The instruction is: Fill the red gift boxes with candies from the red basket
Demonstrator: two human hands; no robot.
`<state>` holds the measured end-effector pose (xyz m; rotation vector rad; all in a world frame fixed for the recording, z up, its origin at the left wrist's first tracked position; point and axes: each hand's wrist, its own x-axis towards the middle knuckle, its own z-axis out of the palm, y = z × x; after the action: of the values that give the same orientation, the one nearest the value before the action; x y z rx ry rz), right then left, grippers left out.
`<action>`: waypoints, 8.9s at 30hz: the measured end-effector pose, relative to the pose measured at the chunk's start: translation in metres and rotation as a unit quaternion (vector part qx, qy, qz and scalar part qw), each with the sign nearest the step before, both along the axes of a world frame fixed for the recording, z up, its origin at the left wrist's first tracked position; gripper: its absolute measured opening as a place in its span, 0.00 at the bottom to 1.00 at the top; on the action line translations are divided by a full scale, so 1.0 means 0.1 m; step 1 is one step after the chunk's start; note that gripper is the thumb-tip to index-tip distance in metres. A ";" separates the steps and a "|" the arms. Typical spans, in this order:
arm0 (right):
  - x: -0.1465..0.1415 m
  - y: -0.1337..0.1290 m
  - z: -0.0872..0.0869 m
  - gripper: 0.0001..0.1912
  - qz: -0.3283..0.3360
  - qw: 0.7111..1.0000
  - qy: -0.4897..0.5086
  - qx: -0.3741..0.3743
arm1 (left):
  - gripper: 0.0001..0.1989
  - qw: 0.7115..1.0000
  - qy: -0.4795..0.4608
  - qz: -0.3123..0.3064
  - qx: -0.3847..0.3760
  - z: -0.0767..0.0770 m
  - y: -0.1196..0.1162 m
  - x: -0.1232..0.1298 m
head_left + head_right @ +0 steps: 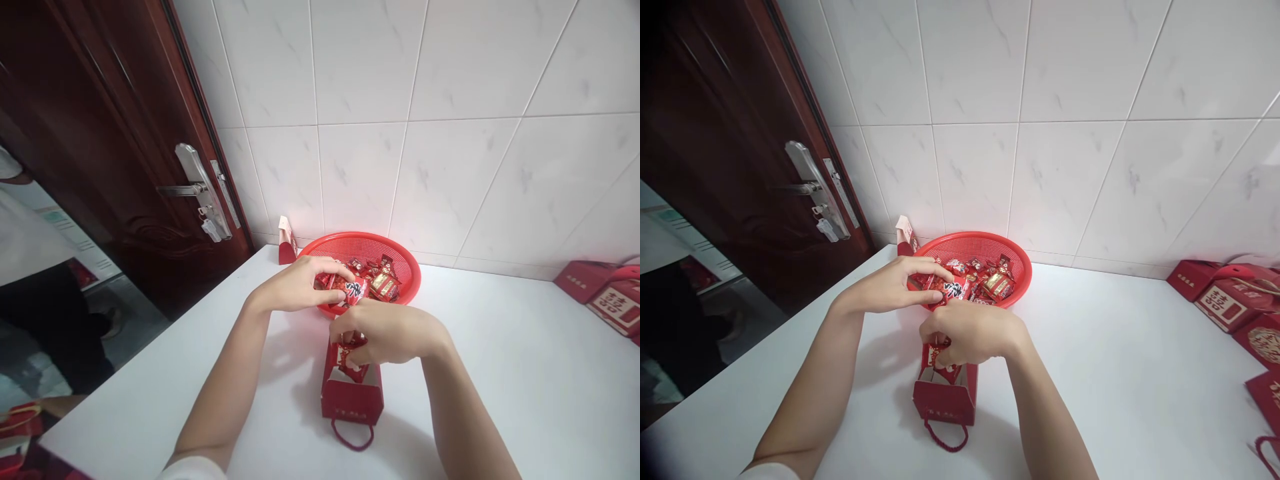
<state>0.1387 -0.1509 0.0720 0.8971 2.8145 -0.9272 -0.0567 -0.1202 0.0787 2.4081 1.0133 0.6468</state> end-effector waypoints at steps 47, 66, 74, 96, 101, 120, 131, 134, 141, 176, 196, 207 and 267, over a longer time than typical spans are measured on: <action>0.45 0.08 0.10 0.07 -0.102 0.979 0.172 0.039 | 0.17 0.948 -0.076 -0.193 -0.241 -0.20 0.20 -0.06; 0.22 0.07 0.06 0.08 0.035 0.984 0.171 0.019 | 0.05 0.967 0.152 -0.163 -0.125 -0.13 0.02 0.08; 0.17 0.11 -0.03 0.13 0.024 0.999 0.044 -0.007 | 0.21 0.945 0.216 -0.135 -0.204 -0.08 0.04 -0.05; 0.23 0.04 -0.01 0.17 -0.107 0.992 -0.047 0.042 | 0.08 0.929 0.223 -0.123 -0.268 -0.16 -0.07 0.08; 0.33 -0.01 0.03 0.16 -0.133 0.990 -0.028 0.043 | 0.10 0.955 0.149 -0.133 -0.219 -0.10 -0.12 0.04; 0.87 -0.56 0.10 0.13 -0.245 0.939 0.195 0.142 | 0.07 0.985 -0.151 -0.078 0.005 0.12 -0.53 0.09; 0.94 -0.95 -0.35 0.09 -0.336 0.877 0.311 0.146 | 0.05 0.973 -0.136 -0.128 -0.133 -0.33 -0.44 0.33; 0.94 -1.00 -0.43 0.09 -0.349 0.862 0.333 0.158 | 0.06 0.976 -0.147 -0.105 -0.117 -0.42 -0.48 0.33; 0.86 -0.93 -0.65 0.10 -0.382 0.838 0.358 0.152 | 0.06 0.981 -0.143 -0.055 -0.117 -0.52 -0.57 0.35; 0.95 -0.78 -1.17 0.13 -0.427 0.796 0.425 -0.067 | 0.17 0.979 -0.196 0.012 -0.057 -1.15 -0.65 0.36; 1.02 -0.78 -1.20 0.23 -0.350 0.858 0.376 -0.015 | 0.15 0.966 -0.245 0.020 -0.075 -1.20 -0.72 0.50; 0.94 -0.77 -1.23 0.18 -0.376 0.849 0.371 0.014 | 0.15 0.974 -0.218 0.013 -0.060 -1.16 -0.72 0.50; 0.60 -0.81 -1.47 0.17 -0.414 0.793 0.439 0.084 | 0.25 0.948 -0.268 0.071 -0.158 -1.45 -0.81 0.68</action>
<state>0.1990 -0.2315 -0.0755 2.3908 3.1910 -1.4943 0.0114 -0.2011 -0.0666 1.7530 0.9646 1.0307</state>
